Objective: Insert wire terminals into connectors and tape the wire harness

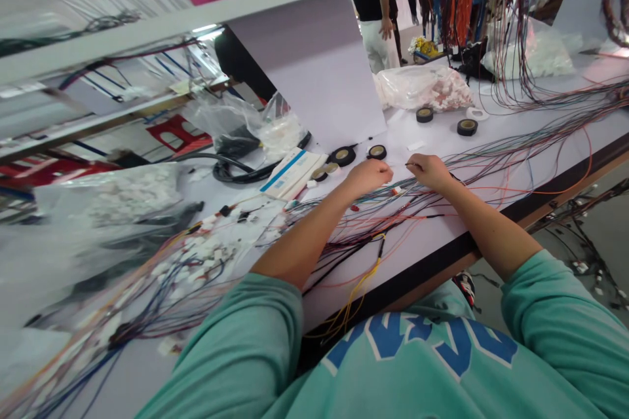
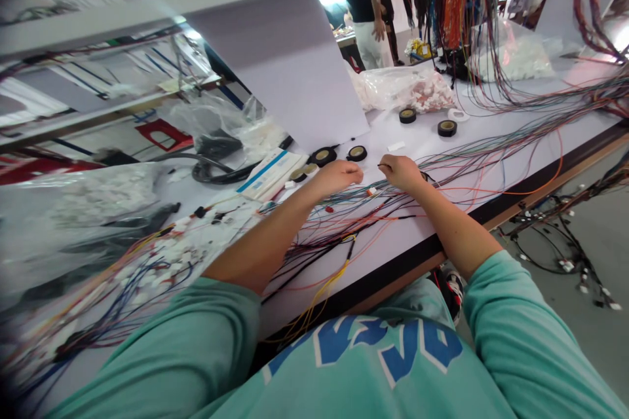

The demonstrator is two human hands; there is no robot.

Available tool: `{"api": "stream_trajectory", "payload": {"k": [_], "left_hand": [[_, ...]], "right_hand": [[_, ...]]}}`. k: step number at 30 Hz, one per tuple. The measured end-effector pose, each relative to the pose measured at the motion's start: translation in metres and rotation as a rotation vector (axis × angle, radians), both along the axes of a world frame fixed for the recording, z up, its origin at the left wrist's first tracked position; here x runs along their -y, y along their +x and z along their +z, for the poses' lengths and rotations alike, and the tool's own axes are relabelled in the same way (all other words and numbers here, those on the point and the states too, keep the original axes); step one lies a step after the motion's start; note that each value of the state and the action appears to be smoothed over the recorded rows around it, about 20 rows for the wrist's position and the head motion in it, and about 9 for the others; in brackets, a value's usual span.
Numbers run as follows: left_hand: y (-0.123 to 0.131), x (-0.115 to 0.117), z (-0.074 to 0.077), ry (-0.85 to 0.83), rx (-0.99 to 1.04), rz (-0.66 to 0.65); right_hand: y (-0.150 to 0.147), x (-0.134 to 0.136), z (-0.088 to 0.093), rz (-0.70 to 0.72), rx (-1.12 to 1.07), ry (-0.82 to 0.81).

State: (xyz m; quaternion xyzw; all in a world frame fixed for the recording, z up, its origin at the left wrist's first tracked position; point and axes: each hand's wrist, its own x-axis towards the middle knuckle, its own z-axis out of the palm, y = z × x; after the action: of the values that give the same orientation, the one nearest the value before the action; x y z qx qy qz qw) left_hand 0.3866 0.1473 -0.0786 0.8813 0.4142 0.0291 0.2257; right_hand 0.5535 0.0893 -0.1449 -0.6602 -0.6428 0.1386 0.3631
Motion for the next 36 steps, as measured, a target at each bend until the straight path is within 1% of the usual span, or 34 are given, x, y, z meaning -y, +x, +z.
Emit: {"api": "stream_trajectory", "payload": {"k": [3,7,10,12,14,18,21,23,25,27,31,36], "left_hand": [[-0.018,-0.021,0.01,-0.096,0.088,0.016],[-0.056,-0.056,0.027,-0.149,0.032,0.078],[-0.086,-0.076,0.034,-0.312,0.073,0.073],[-0.102,-0.083,0.035,-0.416,0.121,0.089],[-0.115,-0.085,0.035,-0.487,0.15,0.126],[-0.134,-0.084,0.039,-0.569,0.156,0.136],[-0.151,-0.088,0.04,-0.529,0.183,0.151],[-0.167,-0.095,0.039,-0.434,0.173,0.216],[-0.186,-0.102,0.036,-0.346,0.122,0.291],[-0.206,-0.106,0.032,-0.306,0.068,0.337],[-0.24,-0.104,0.024,-0.286,-0.007,0.391],[-0.26,-0.092,0.013,-0.375,-0.2,0.456]], "right_hand": [[0.007,0.0,0.0,-0.133,0.08,-0.033],[0.018,-0.001,0.002,-0.323,0.16,-0.115],[0.023,-0.002,0.003,-0.395,0.201,-0.157],[0.024,-0.003,0.001,-0.407,0.23,-0.17],[0.026,-0.004,-0.001,-0.411,0.242,-0.167],[0.029,-0.003,-0.001,-0.435,0.208,-0.153],[0.029,0.0,0.007,-0.501,0.158,-0.175],[0.029,0.003,0.012,-0.539,0.1,-0.174],[0.03,0.005,0.016,-0.577,0.02,-0.154],[0.033,0.004,0.016,-0.621,-0.064,-0.13],[0.04,-0.003,0.01,-0.698,-0.169,-0.113],[0.046,-0.007,0.005,-0.724,-0.178,-0.112]]}}
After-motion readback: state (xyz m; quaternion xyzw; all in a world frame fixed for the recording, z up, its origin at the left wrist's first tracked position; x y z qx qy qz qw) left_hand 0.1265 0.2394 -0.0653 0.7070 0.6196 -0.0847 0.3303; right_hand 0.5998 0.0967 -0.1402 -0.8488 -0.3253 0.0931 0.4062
